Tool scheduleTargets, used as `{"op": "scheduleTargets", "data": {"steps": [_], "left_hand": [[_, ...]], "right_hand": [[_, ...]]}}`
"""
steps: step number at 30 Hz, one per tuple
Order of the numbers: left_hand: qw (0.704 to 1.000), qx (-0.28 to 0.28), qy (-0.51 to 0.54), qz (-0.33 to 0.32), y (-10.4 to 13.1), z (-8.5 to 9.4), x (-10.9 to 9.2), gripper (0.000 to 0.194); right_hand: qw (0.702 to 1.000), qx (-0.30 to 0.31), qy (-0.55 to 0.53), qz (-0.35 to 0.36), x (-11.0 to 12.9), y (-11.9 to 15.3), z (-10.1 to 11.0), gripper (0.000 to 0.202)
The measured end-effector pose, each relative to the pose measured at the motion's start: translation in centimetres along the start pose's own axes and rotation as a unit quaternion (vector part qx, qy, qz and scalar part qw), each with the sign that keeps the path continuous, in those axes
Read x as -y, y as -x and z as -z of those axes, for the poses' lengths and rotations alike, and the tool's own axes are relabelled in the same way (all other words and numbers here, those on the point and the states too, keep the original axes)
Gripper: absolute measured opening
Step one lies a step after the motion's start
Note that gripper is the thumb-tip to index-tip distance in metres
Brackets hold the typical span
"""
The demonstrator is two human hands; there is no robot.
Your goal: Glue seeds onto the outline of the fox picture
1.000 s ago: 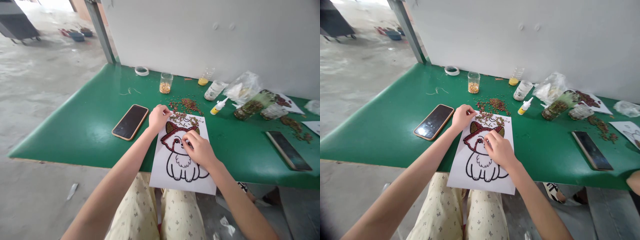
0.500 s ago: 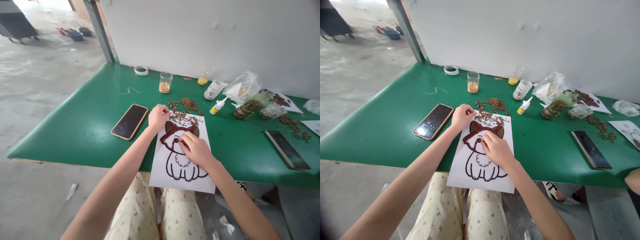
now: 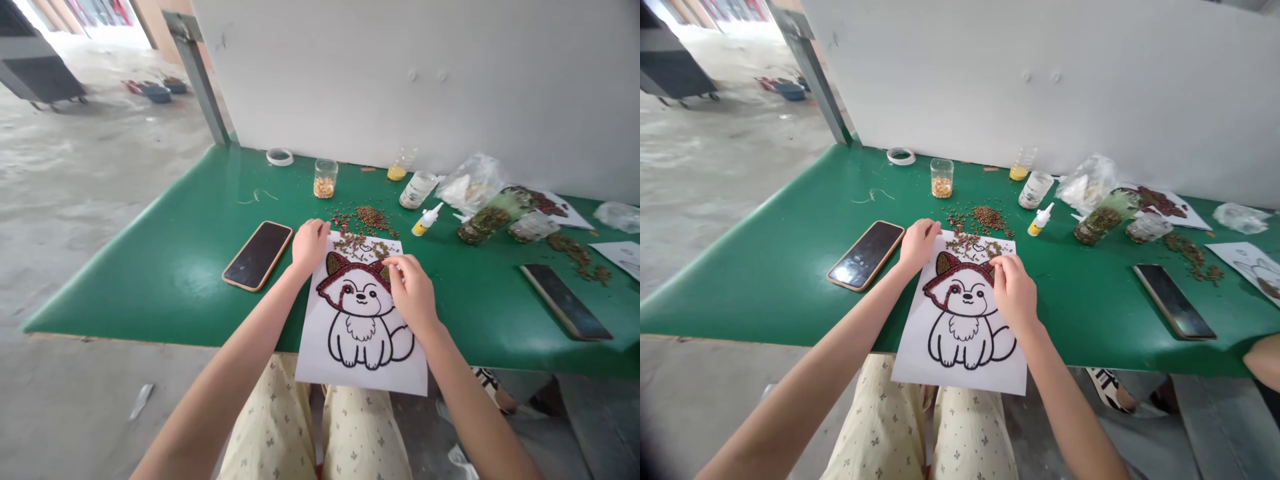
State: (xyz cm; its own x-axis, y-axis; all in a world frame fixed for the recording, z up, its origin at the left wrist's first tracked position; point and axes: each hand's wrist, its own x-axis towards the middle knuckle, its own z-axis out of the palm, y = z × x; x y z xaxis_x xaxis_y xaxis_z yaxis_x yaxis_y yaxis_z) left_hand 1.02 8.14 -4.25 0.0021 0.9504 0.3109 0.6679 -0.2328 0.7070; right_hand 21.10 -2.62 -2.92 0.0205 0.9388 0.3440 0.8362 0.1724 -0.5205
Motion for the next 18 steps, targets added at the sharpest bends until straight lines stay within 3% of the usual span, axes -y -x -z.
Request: {"op": "scheduleTargets", "data": {"steps": [6, 12, 14, 16, 18], "left_hand": [[0.998, -0.054, -0.041, 0.005, -0.5, 0.3, 0.5, 0.044], [0.996, -0.086, -0.027, 0.015, -0.8, 0.3, 0.9, 0.034], [0.994, -0.103, -0.008, 0.028, -0.8, 0.3, 1.0, 0.028], [0.992, -0.116, 0.008, 0.042, -0.9, 0.4, 1.1, 0.024], [0.991, -0.121, 0.019, 0.061, -0.9, 0.4, 1.1, 0.021]], "right_hand": [[0.990, 0.068, 0.121, -0.024, 1.1, -1.1, 1.4, 0.032], [0.965, 0.149, 0.204, -0.069, 0.2, -7.1, 2.4, 0.033], [0.973, 0.109, 0.192, -0.061, -0.4, -8.6, 1.4, 0.031], [0.990, 0.021, 0.142, -0.009, -0.9, -9.4, -0.1, 0.033], [0.995, -0.013, 0.088, 0.052, -1.5, -9.5, -1.5, 0.036]]}}
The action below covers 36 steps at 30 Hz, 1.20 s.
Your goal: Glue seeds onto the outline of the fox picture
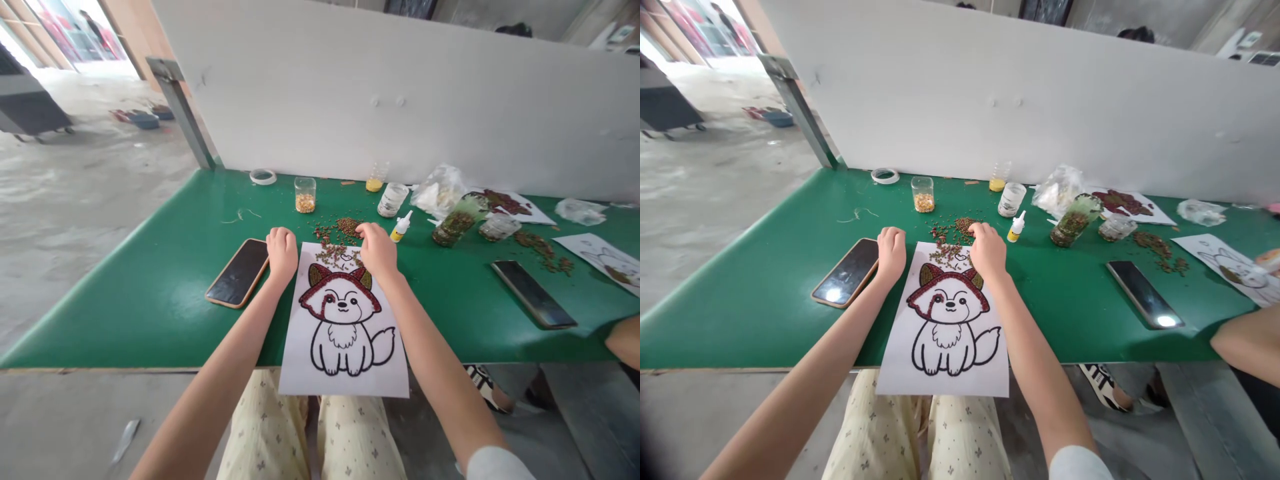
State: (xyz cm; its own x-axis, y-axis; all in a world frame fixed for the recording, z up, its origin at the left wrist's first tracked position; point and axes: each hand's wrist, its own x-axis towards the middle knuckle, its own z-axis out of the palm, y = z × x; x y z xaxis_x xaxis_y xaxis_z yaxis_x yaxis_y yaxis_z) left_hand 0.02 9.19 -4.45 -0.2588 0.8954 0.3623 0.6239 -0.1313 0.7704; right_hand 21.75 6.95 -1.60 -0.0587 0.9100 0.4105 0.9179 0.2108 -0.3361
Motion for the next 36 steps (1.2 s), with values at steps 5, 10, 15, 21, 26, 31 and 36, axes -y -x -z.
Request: {"op": "scheduleTargets", "data": {"steps": [5, 10, 15, 21, 26, 31, 36], "left_hand": [[1.000, -0.008, -0.001, 0.005, 0.0, 0.1, -0.1, 0.019], [1.000, -0.012, -0.008, 0.000, -0.1, 0.2, -0.1, 0.014], [1.000, -0.009, -0.007, 0.004, -0.1, 0.2, -0.1, 0.014], [1.000, -0.008, -0.011, -0.005, 0.0, 0.2, -0.2, 0.014], [1.000, -0.005, -0.012, -0.003, 0.1, 0.1, -0.2, 0.014], [1.000, -0.002, -0.010, -0.002, 0.1, 0.1, -0.3, 0.014], [1.000, 0.002, -0.008, 0.001, 0.1, 0.1, -0.4, 0.014]], "right_hand": [[0.997, -0.003, -0.048, 0.065, -1.3, 0.4, -1.8, 0.036], [0.989, -0.010, -0.124, 0.083, -1.5, 0.3, -1.6, 0.023], [0.920, 0.250, -0.289, 0.087, 0.8, 1.5, 0.0, 0.010], [0.825, 0.444, -0.345, 0.058, 2.7, 3.0, 0.5, 0.008], [0.835, 0.446, -0.318, 0.047, 2.5, 3.1, 0.0, 0.011], [0.841, 0.445, -0.305, 0.048, 2.4, 3.1, -0.2, 0.010], [0.838, 0.449, -0.305, 0.046, 2.4, 3.1, -0.2, 0.010]]}}
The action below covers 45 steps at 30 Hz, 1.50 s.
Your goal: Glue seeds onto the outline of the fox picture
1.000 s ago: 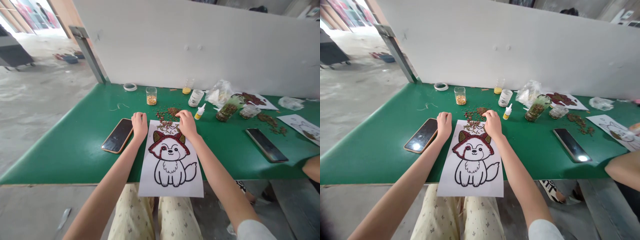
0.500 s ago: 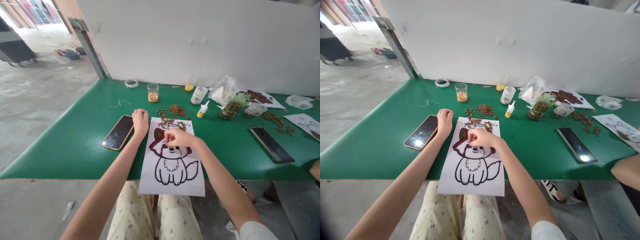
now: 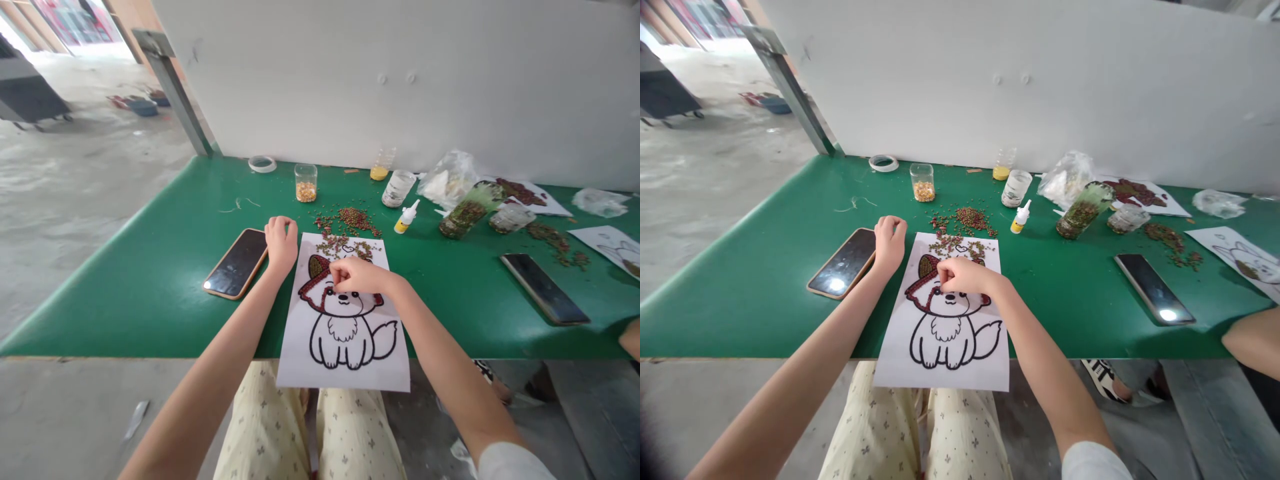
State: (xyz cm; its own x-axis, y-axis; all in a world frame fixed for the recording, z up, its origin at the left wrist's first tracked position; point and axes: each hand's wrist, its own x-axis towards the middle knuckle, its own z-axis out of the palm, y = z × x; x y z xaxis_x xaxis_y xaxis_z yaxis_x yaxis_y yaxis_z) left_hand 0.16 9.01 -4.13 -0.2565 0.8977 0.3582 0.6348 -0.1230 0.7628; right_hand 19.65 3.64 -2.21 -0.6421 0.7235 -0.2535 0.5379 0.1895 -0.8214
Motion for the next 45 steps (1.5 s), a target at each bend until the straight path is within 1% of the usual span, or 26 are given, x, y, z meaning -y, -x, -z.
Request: {"op": "scheduleTargets", "data": {"steps": [6, 20, 33, 37, 39, 40, 42, 44, 45], "left_hand": [[1.000, 0.001, 0.001, 0.003, 0.1, 0.0, -0.1, 0.015], [1.000, 0.010, 0.001, 0.004, 0.1, 0.1, -0.2, 0.015], [1.000, 0.009, 0.006, 0.002, 0.0, 0.0, 0.0, 0.013], [1.000, 0.009, 0.007, 0.000, 0.0, -0.1, 0.0, 0.013], [1.000, 0.010, 0.007, 0.000, 0.0, -0.1, 0.0, 0.013], [1.000, 0.010, 0.006, 0.002, 0.0, -0.1, 0.0, 0.013], [1.000, 0.011, 0.006, 0.004, 0.0, -0.1, 0.0, 0.013], [1.000, 0.012, 0.005, 0.004, 0.0, -0.1, 0.0, 0.011], [1.000, 0.012, 0.005, 0.003, 0.0, -0.1, 0.0, 0.011]], "right_hand": [[1.000, -0.014, -0.001, 0.001, -0.1, 0.0, 0.0, 0.012], [1.000, -0.012, 0.005, 0.003, -0.1, -0.1, -0.1, 0.012], [1.000, -0.017, 0.008, -0.001, 0.5, 0.0, -0.1, 0.014], [1.000, -0.022, 0.002, 0.010, 0.6, 0.2, 0.1, 0.014], [0.998, -0.052, -0.009, 0.026, 0.6, 0.3, 0.4, 0.012], [0.996, -0.086, -0.014, 0.034, 0.6, 0.3, 0.6, 0.011], [0.981, -0.189, -0.015, 0.044, 0.5, 0.2, 1.0, 0.010], [0.953, -0.299, -0.014, 0.051, 0.1, 0.0, 1.5, 0.015], [0.938, -0.342, -0.020, 0.054, -0.2, -0.1, 1.7, 0.017]]}}
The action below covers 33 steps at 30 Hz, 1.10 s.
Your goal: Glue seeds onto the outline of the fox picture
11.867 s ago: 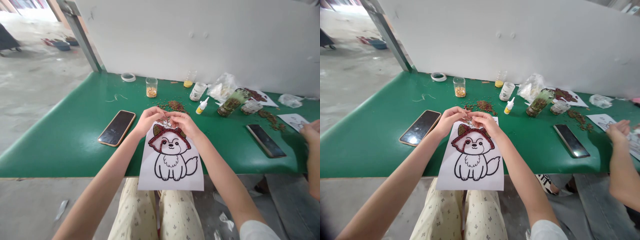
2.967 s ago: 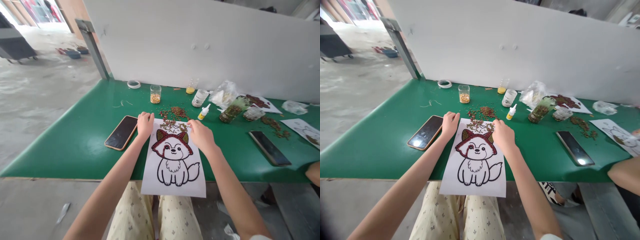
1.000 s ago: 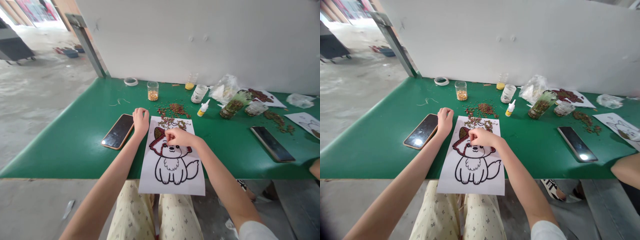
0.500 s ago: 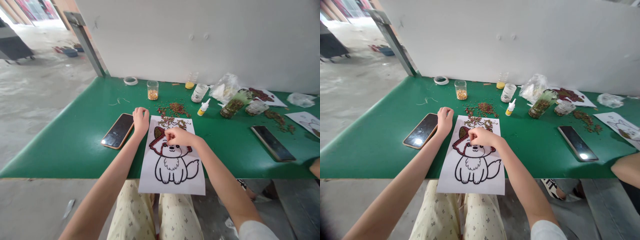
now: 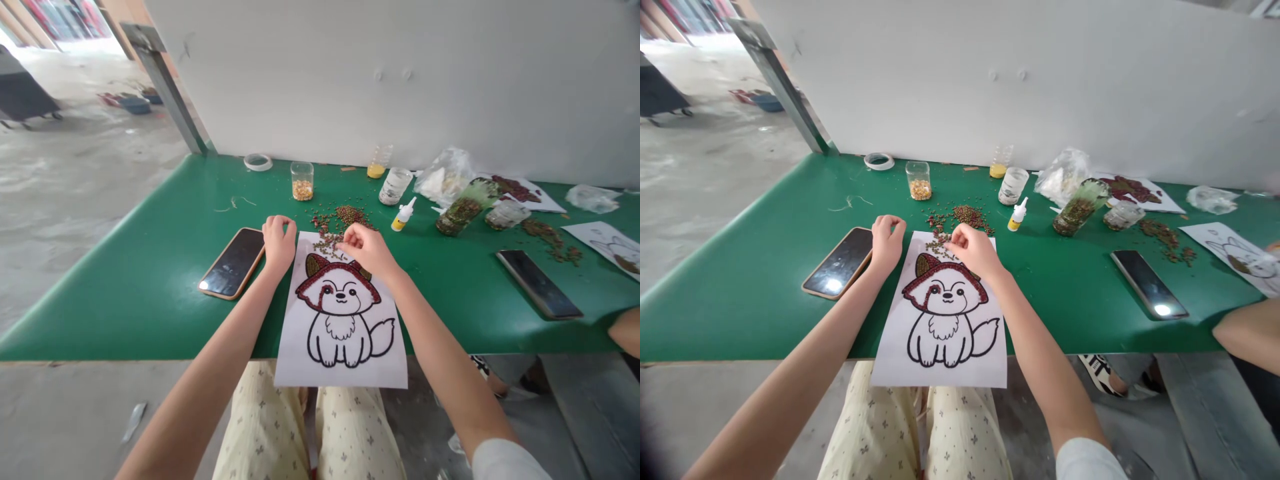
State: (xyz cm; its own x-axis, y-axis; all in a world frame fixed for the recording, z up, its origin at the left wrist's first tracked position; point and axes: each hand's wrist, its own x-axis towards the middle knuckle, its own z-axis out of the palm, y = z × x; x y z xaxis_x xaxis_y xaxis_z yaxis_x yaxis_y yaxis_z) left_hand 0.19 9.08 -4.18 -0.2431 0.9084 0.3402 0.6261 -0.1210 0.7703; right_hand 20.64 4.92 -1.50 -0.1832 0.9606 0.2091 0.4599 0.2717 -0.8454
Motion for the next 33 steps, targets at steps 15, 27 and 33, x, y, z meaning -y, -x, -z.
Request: {"op": "scheduleTargets", "data": {"steps": [15, 27, 33], "left_hand": [[0.998, -0.006, -0.050, -0.035, -0.2, 0.1, 0.9, 0.012], [0.999, -0.008, -0.033, -0.037, -0.4, 0.0, 1.5, 0.013], [0.999, -0.008, -0.022, -0.038, -0.4, -0.1, 1.6, 0.014]], "right_hand": [[0.962, -0.266, 0.054, -0.044, -6.1, -2.5, 2.4, 0.025], [0.966, -0.176, 0.189, -0.012, -9.3, -3.4, 1.5, 0.048], [0.969, -0.128, 0.210, 0.006, -8.6, -3.3, 1.3, 0.039]]}}
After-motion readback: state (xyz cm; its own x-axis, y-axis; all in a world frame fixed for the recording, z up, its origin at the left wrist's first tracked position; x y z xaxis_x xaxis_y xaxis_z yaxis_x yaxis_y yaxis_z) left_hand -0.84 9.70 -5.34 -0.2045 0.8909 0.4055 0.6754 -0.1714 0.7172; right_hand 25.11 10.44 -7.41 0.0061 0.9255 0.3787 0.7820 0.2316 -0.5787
